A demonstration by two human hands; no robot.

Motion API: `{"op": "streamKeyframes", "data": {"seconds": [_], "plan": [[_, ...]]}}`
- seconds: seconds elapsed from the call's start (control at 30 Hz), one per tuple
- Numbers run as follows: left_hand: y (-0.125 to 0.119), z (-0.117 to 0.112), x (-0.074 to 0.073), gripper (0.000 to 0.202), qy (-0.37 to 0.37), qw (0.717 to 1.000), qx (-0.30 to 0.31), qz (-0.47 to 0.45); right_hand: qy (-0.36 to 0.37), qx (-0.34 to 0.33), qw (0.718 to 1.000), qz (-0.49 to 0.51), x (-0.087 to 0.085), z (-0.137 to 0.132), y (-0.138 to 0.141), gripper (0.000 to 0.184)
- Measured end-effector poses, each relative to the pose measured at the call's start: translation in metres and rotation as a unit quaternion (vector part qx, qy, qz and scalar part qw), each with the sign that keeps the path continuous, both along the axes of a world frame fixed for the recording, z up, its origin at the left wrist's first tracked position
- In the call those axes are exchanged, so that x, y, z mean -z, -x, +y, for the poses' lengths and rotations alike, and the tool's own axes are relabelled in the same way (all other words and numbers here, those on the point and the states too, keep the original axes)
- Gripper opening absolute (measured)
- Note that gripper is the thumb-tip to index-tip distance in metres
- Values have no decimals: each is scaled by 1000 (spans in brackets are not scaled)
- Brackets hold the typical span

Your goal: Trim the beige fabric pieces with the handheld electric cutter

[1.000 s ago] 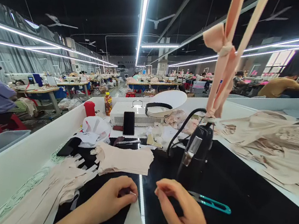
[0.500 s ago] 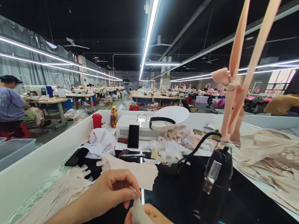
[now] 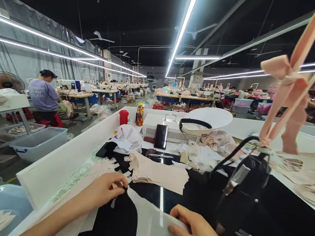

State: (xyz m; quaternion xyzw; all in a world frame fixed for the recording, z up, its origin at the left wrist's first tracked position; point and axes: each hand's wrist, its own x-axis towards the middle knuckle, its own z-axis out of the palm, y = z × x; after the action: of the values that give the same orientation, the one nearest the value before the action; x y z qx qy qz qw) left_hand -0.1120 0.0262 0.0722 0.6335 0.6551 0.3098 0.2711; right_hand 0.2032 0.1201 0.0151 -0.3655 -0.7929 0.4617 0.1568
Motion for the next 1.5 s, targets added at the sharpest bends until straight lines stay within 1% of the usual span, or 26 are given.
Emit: {"op": "streamKeyframes", "data": {"seconds": [0.03, 0.07, 0.1, 0.13, 0.2, 0.27, 0.33, 0.37, 0.43, 0.5, 0.57, 0.63, 0.73, 0.83, 0.93, 1.0, 1.03, 1.1, 1.2, 1.23, 1.3, 1.33, 1.37, 1.43, 1.47, 1.5], "plan": [[-1, -1, 5, 15, -19, 999, -20, 19, -31, 14, 999, -30, 0, -3, 1, 15], [-4, -4, 10, 15, -36, 998, -29, 34, -59, 23, 996, -63, 0, -5, 2, 16], [-10, -7, 13, 14, -49, 997, -28, 45, -84, 28, 992, -94, -1, -7, 2, 21], [-17, -11, 16, 14, -58, 997, -13, 51, -104, 29, 987, -120, -3, -9, 3, 25], [-33, -18, 22, 14, -62, 996, 42, 55, -120, 27, 983, -139, -5, -10, 3, 31], [-48, -21, 29, 21, -57, 988, 131, 60, -131, 31, 983, -128, -5, -8, 3, 33], [-57, -19, 36, 39, -33, 980, 180, 79, -144, 33, 983, -111, -2, -6, 2, 34], [-59, -17, 39, 50, -13, 978, 187, 95, -148, 31, 983, -107, -1, -5, 1, 34], [-61, -11, 42, 70, 33, 974, 181, 132, -150, 29, 982, -107, 2, -3, 1, 35], [-60, -6, 40, 85, 76, 969, 169, 164, -150, 31, 982, -114, 4, -2, 0, 35], [-58, -3, 35, 93, 103, 964, 160, 184, -156, 36, 980, -117, 5, -2, -1, 35], [-57, -2, 30, 98, 111, 964, 150, 190, -174, 36, 977, -119, 7, -1, -1, 34], [-54, -1, 27, 107, 122, 963, 137, 196, -241, 35, 961, -131, 14, 2, -2, 32], [-50, 0, 31, 118, 132, 960, 128, 210, -344, 41, 926, -151, 23, 5, -2, 33], [-45, 1, 37, 115, 109, 964, 131, 204, -440, 25, 890, -118, 29, 4, 2, 38], [-44, 1, 40, 111, 84, 966, 150, 195, -475, -7, 877, -75, 30, -1, 9, 40], [-44, 0, 41, 111, 75, 965, 160, 191, -478, -28, 876, -61, 29, -5, 14, 41], [-46, 0, 42, 111, 83, 962, 172, 193, -458, -70, 884, -64, 28, -12, 23, 42], [-49, -1, 40, 107, 123, 956, 168, 208, -395, -116, 905, -108, 30, -16, 33, 47], [-49, -1, 39, 107, 129, 955, 166, 207, -377, -120, 911, -113, 32, -16, 34, 49], [-48, -1, 40, 106, 130, 958, 166, 196, -358, -103, 923, -97, 37, -13, 32, 50], [-46, -1, 41, 101, 121, 962, 161, 185, -355, -86, 927, -80, 40, -11, 30, 49], [-45, 0, 42, 92, 104, 967, 151, 175, -354, -68, 931, -63, 43, -9, 28, 48], [-43, 5, 46, 66, 55, 978, 121, 159, -348, -34, 936, -42, 45, -6, 23, 44], [-43, 9, 47, 54, 29, 982, 106, 154, -340, -23, 939, -38, 45, -4, 22, 42], [-44, 13, 48, 48, 11, 984, 95, 152, -329, -16, 943, -37, 45, -3, 22, 41]]}}
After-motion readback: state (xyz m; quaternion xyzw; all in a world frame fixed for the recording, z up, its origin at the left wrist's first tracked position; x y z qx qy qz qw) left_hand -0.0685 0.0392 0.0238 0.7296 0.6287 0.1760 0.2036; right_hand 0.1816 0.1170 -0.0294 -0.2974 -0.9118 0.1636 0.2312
